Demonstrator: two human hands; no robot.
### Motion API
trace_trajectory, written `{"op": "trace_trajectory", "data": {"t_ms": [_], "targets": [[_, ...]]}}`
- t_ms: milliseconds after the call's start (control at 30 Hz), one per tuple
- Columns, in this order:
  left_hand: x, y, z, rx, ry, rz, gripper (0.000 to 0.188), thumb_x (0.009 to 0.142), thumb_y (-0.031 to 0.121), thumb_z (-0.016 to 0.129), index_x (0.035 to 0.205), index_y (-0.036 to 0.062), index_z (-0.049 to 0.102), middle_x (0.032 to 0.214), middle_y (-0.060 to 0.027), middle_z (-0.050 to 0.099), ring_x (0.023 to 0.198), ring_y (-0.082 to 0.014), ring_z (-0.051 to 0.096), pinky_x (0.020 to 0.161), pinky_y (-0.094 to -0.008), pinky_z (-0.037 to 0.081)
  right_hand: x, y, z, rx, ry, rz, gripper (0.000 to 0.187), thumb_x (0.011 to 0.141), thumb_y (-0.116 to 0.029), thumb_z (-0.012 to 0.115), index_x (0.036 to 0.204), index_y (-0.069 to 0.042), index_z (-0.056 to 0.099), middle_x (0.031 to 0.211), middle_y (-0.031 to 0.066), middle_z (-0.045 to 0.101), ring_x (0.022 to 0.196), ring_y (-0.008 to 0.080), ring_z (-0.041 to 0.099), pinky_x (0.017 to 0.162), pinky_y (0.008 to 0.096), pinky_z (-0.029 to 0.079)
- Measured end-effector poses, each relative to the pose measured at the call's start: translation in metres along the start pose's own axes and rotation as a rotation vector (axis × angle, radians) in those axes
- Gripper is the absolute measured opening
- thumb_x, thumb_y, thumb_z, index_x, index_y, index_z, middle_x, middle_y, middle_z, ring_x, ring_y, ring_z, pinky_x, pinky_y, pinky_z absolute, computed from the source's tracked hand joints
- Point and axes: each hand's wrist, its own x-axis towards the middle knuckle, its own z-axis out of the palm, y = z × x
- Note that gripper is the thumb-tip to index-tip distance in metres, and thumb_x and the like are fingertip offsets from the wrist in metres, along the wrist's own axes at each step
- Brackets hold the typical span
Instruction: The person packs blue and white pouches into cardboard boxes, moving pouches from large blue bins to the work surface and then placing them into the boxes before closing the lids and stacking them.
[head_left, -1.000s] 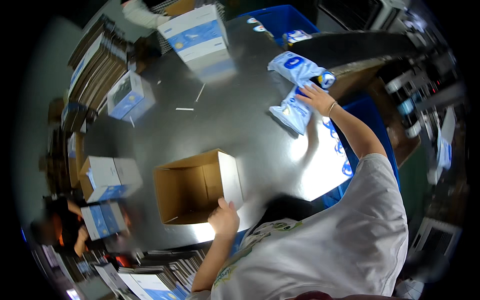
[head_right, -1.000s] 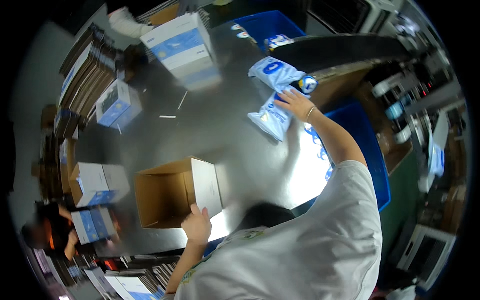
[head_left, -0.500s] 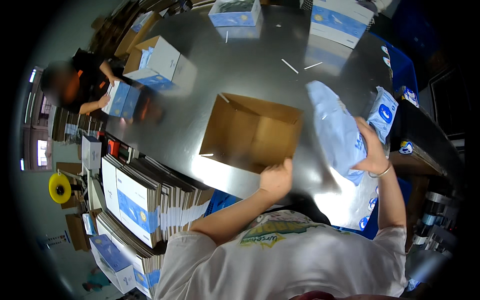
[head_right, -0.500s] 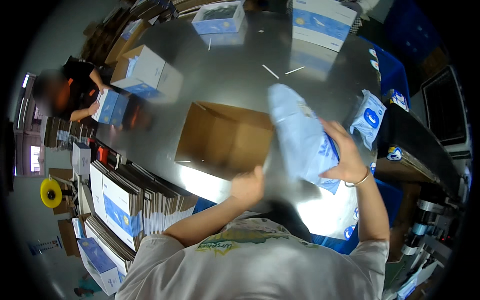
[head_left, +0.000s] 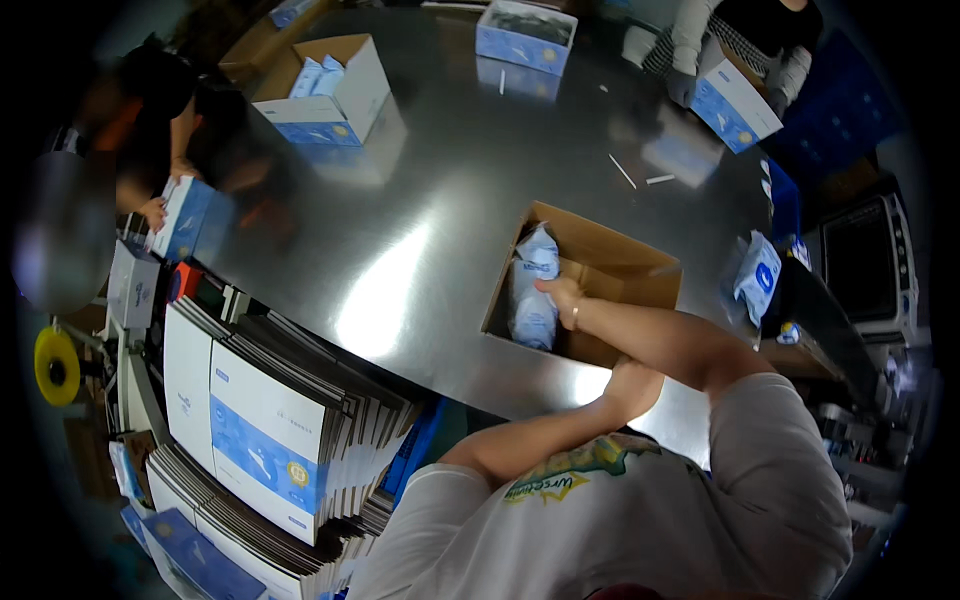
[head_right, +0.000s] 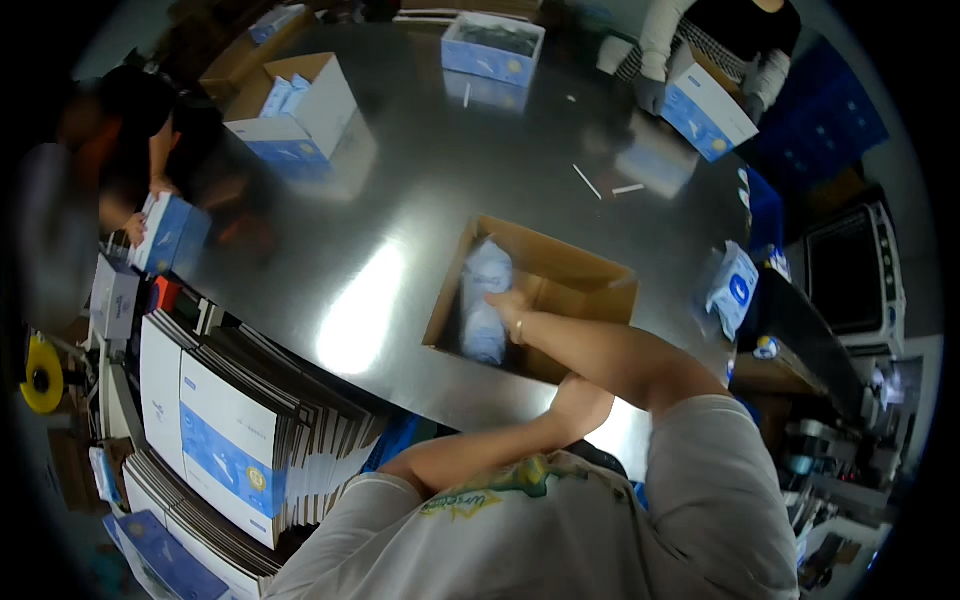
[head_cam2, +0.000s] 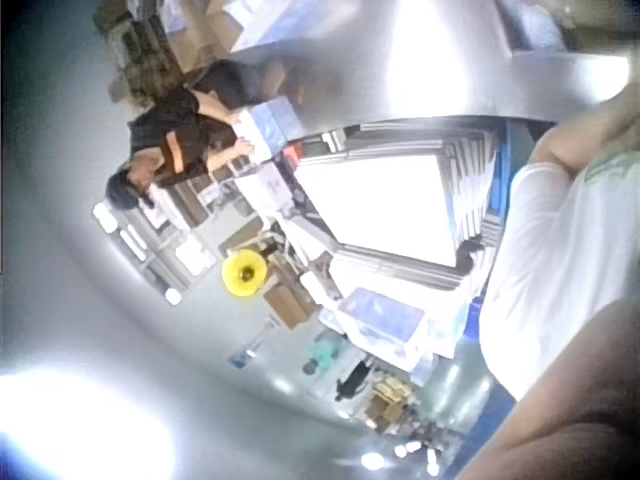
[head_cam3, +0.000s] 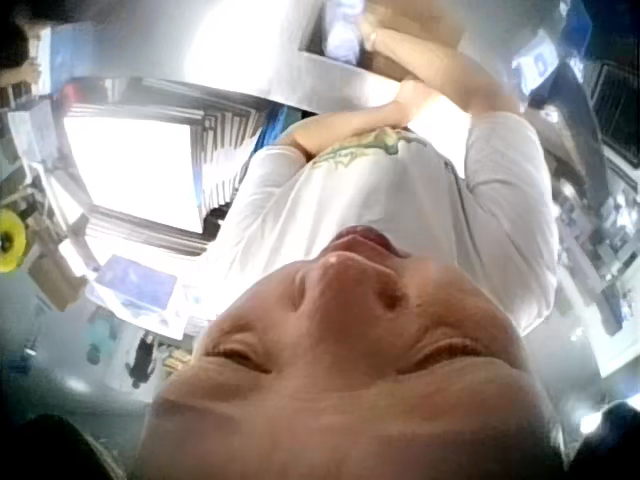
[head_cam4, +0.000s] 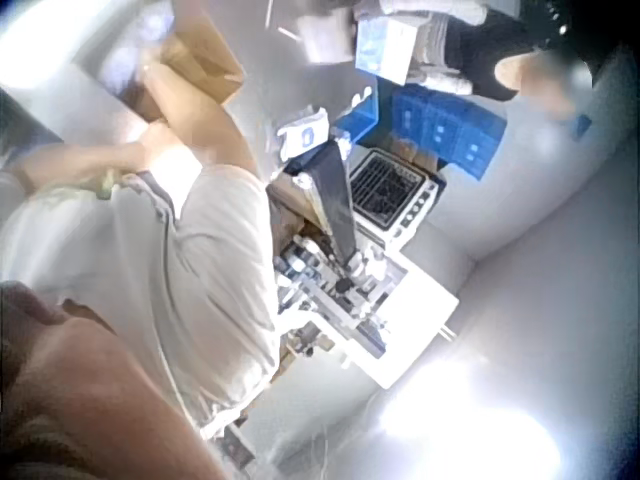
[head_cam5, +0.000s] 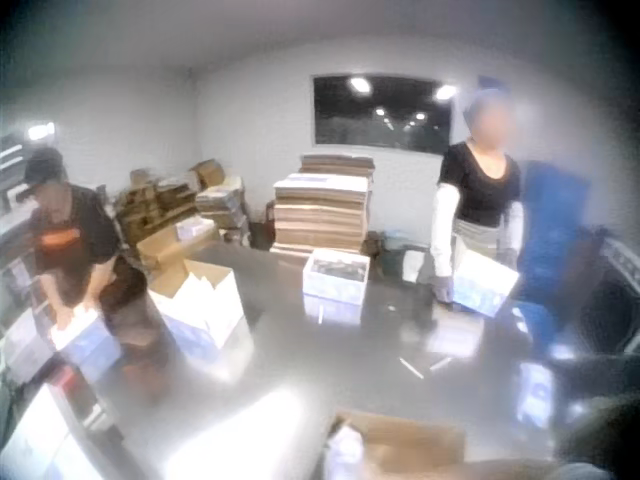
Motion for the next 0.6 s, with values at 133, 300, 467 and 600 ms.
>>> {"op": "trace_trajectory", "data": {"t_ms": [133, 300, 467, 600], "targets": [[0.009, -0.006, -0.011, -0.040, -0.393, -0.003, 0.019, 0.080, 0.016, 0.049, 0.087, 0.0022, 0.060, 0.080, -0.0153, 0.062, 0.076, -0.0323, 0.061, 0.069, -0.0397, 0.047, -0.049, -0.077, -0.002, -0.897, -0.289, 0.068, 0.046, 0.082, -0.037, 0.056, 0.104, 0.004, 0.056, 0.095, 0.0175, 0.061, 0.087, 0.0269, 0.058, 0.080, 0.0354, 0.044], [0.053, -0.053, -0.126, 0.038, -0.912, 0.208, 0.041, 0.080, 0.039, 0.055, 0.104, 0.0068, 0.061, 0.100, -0.0186, 0.061, 0.093, -0.0338, 0.058, 0.085, -0.0411, 0.043, -0.153, -0.140, -0.070, -0.334, 0.002, -0.856, 0.023, 0.084, -0.022, 0.055, 0.094, -0.001, 0.056, 0.073, 0.0092, 0.059, 0.067, 0.0117, 0.058, 0.060, 0.0232, 0.047], [0.149, -0.142, -0.207, 0.455, -0.239, 0.427, 0.071, 0.062, 0.029, 0.075, 0.121, 0.0028, 0.045, 0.115, -0.0205, 0.052, 0.106, -0.0385, 0.048, 0.087, -0.0436, 0.039, -0.246, -0.035, -0.092, 0.726, 0.071, -0.247, 0.025, 0.081, -0.029, 0.060, 0.079, -0.005, 0.053, 0.066, 0.0011, 0.054, 0.060, 0.0088, 0.053, 0.052, 0.0221, 0.044], [0.158, -0.208, -0.168, 0.469, -0.803, 0.109, 0.033, 0.078, 0.022, 0.060, 0.092, -0.0076, 0.060, 0.090, -0.0231, 0.062, 0.086, -0.0370, 0.058, 0.077, -0.0398, 0.046, -0.223, 0.010, -0.041, 0.889, 0.135, -0.142, 0.042, 0.073, -0.041, 0.067, 0.078, -0.003, 0.050, 0.075, 0.0023, 0.054, 0.071, 0.0100, 0.053, 0.050, 0.0248, 0.046]]}}
